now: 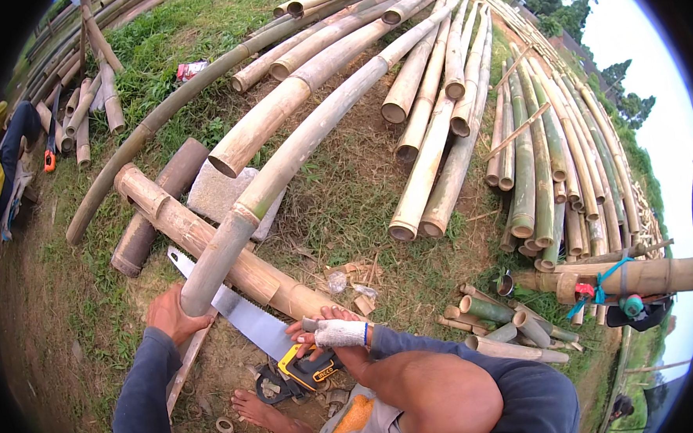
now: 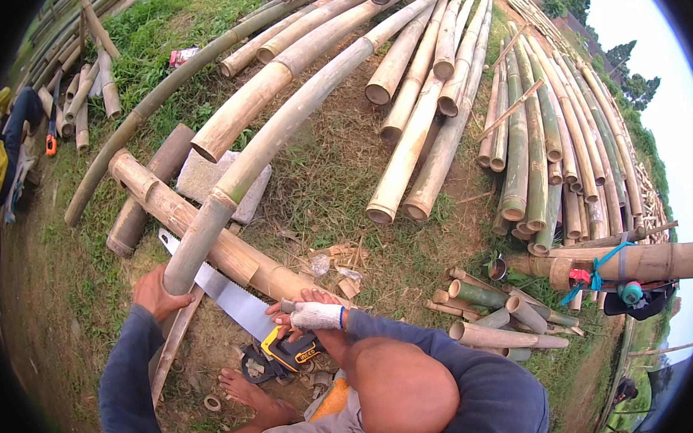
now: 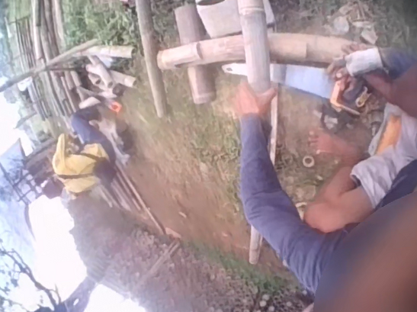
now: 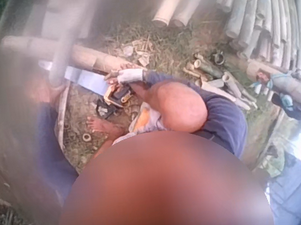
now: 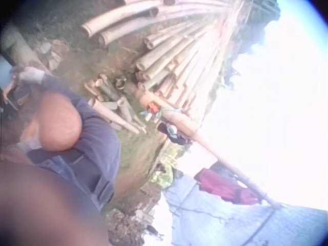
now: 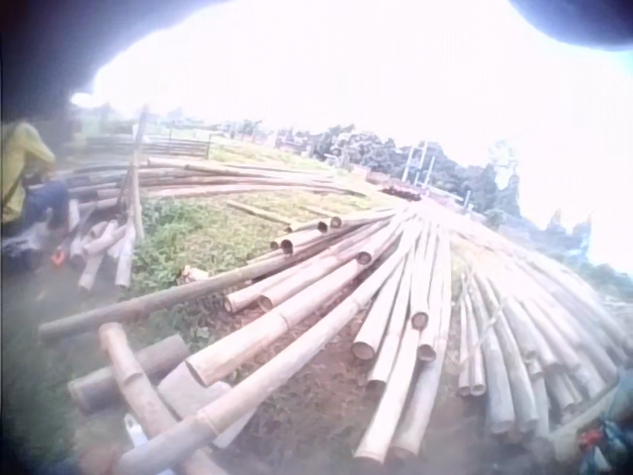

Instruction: The person sits on the ground and uses a hand saw to cut bamboo poles into shorter sections. They repeatedly position a bamboo pole on a makeshift stand, saw through it, and then move the cut pieces aside.

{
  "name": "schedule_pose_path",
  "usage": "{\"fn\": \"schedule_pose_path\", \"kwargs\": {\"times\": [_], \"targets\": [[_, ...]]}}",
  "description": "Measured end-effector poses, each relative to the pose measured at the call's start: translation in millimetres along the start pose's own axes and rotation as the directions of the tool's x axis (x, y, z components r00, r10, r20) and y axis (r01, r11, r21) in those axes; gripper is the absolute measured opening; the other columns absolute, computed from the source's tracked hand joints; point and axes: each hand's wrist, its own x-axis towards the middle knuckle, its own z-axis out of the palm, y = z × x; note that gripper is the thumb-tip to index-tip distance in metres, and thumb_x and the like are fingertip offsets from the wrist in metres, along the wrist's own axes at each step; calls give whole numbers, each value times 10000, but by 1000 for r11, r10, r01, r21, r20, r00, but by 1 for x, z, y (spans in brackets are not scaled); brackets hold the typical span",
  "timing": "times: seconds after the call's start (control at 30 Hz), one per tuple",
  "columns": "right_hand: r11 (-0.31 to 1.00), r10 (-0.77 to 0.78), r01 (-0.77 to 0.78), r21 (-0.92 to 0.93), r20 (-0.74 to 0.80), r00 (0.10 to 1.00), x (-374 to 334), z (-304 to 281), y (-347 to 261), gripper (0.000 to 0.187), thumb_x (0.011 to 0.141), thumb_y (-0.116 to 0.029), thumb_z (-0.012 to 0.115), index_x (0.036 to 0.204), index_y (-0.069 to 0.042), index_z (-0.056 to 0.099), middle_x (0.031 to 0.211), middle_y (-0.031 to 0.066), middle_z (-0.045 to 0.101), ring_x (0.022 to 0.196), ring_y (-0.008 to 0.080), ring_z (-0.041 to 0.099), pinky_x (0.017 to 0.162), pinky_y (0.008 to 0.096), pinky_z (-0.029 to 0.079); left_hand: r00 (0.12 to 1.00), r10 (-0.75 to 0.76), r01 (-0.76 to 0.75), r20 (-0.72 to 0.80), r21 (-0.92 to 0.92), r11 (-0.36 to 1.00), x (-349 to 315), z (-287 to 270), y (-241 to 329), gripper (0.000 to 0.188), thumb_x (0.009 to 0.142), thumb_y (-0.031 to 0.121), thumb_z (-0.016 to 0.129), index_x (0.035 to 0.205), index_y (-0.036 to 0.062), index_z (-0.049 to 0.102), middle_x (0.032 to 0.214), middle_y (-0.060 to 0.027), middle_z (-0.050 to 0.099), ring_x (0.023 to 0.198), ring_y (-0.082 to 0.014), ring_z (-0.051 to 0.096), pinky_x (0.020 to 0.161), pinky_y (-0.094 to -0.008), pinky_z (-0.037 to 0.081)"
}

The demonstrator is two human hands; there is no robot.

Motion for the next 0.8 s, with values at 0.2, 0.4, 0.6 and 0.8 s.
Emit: {"fn": "schedule_pose_path", "kwargs": {"times": [0.2, 0.4, 0.6, 0.8], "targets": [[991, 35, -41, 130, 46, 998, -4, -5, -8, 582, 1073, -557, 614, 1549, -232, 531, 1152, -35, 773, 807, 85, 688, 717, 199, 527, 990, -25, 30, -135, 37, 999, -49, -22, -42, 747, 564, 370, 956, 1174, 30, 692, 1057, -217, 737, 1016, -416, 727, 981, -493, 533], [848, -48, -4, 530, 83, 995, 7, 7, 0, 582, 1079, -277, 684, 1558, -23, 472, 1416, 190, 614, 1198, 233, 714, 906, 329, 639, 952, -131, 233, -275, 379, 896, -164, -11, -147, 735, 641, 299, 941, 1261, 108, 596, 1188, -126, 677, 1181, -376, 656, 1220, -602, 364], [856, -70, 45, 515, 30, 997, 12, 15, 6, 559, 1092, -222, 670, 1572, -25, 463, 1392, 148, 626, 1178, 241, 719, 866, 324, 642, 838, -387, 533, -385, 426, 731, -244, 30, -217, 772, 636, 279, 945, 1316, 170, 596, 1262, -78, 628, 1295, -327, 578, 1270, -544, 329], [986, -157, 140, -85, -245, 957, 12, 20, -15, 603, 1039, -241, 760, 1553, -49, 510, 1223, 93, 662, 971, 139, 697, 800, 261, 573, 766, -354, 593, -536, 377, 712, -280, 54, -232, 914, 619, 257, 985, 1422, 188, 554, 1320, -79, 609, 1356, -326, 531, 1293, -567, 287]]}}
